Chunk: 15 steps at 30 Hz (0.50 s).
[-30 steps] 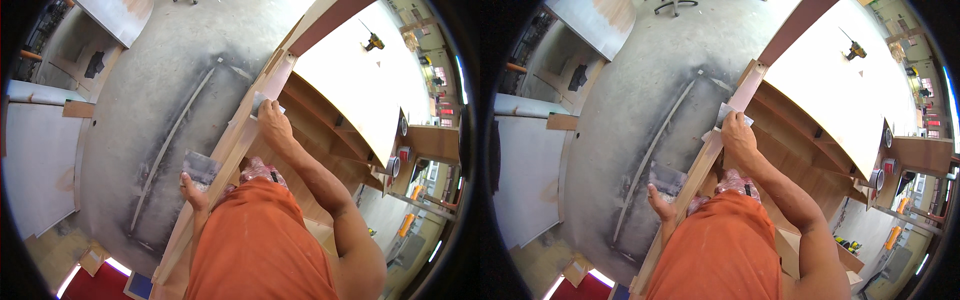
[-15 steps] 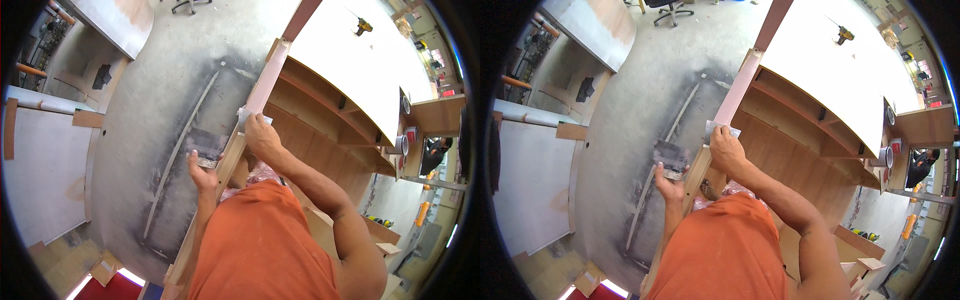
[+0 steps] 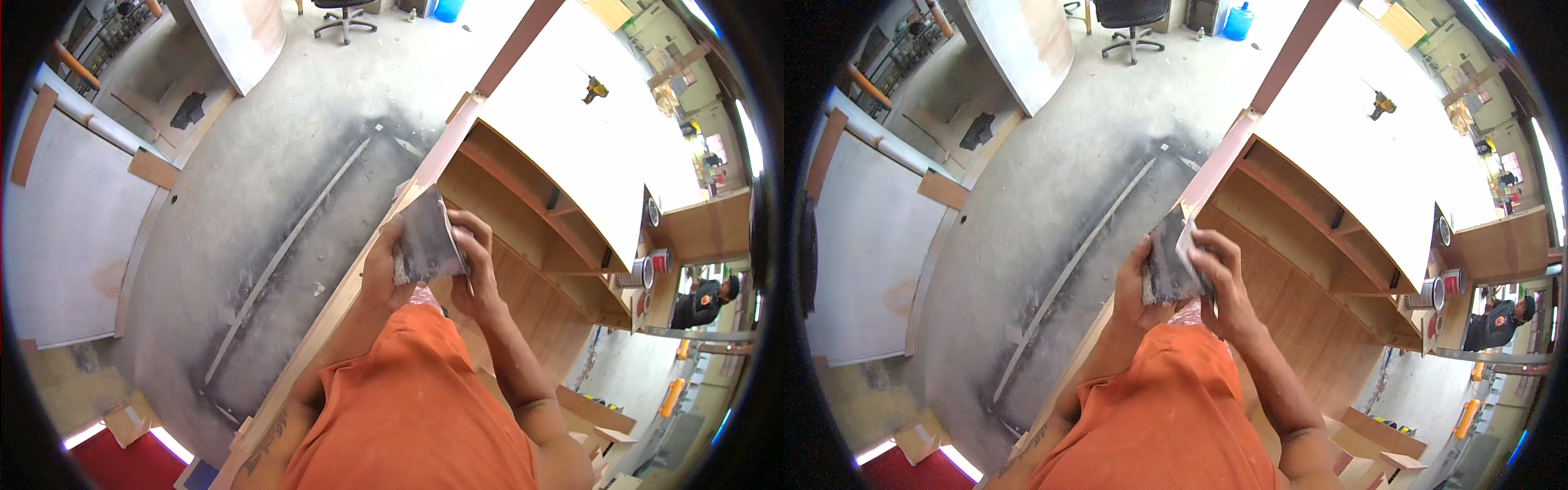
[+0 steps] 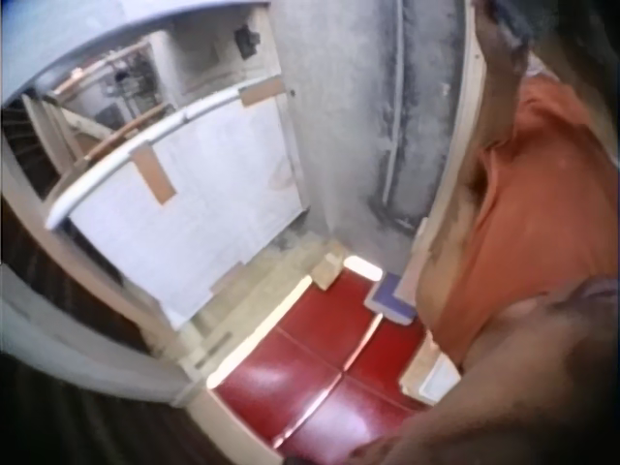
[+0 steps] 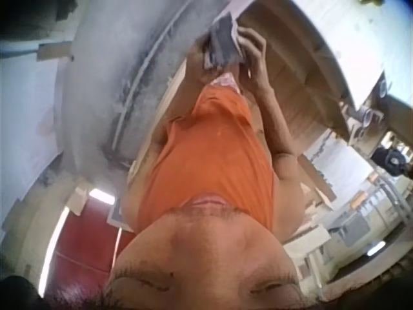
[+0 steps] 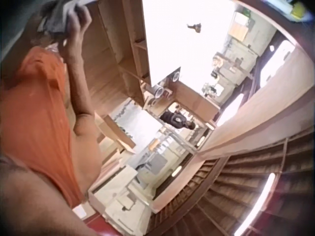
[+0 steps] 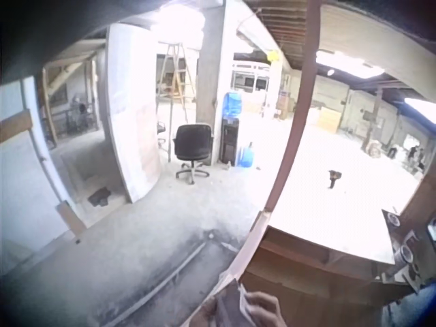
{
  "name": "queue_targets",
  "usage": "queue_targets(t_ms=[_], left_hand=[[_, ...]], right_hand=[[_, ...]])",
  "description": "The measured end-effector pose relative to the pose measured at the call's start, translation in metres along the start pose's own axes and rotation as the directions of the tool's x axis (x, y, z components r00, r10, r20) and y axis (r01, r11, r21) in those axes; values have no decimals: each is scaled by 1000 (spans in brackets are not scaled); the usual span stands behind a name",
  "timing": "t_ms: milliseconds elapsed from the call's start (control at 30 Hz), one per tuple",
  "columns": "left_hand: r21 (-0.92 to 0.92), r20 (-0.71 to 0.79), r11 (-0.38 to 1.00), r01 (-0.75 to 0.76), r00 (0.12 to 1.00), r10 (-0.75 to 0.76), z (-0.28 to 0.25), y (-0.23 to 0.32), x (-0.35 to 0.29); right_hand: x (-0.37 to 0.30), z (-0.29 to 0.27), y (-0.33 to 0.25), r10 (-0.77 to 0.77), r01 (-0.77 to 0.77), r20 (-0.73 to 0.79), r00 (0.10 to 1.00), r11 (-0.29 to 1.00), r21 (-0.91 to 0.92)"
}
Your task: The person mixes putty between two metal scrapers, applies and smooths the putty onto the wooden frame edges using a scraper, and rubs the scrapers together to scrape and mix the putty.
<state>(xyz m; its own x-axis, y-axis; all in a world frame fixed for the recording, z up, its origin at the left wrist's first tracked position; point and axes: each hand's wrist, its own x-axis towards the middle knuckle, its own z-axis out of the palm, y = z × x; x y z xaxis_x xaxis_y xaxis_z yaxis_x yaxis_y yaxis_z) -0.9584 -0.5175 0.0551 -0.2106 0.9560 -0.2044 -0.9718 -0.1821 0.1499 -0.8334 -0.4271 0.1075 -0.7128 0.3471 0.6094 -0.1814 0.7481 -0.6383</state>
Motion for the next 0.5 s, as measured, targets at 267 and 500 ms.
queue_targets(t_ms=[267,500], left_hand=[[56,-100,997,-48,994,53,35,-6,-27],[493,77,860,-130,991,105,43,1,-46]], right_hand=[[-12,-6,-37,-276,278,-192,942,960,-20],[-37,-17,-11,724,-573,-239,646,668,475]])
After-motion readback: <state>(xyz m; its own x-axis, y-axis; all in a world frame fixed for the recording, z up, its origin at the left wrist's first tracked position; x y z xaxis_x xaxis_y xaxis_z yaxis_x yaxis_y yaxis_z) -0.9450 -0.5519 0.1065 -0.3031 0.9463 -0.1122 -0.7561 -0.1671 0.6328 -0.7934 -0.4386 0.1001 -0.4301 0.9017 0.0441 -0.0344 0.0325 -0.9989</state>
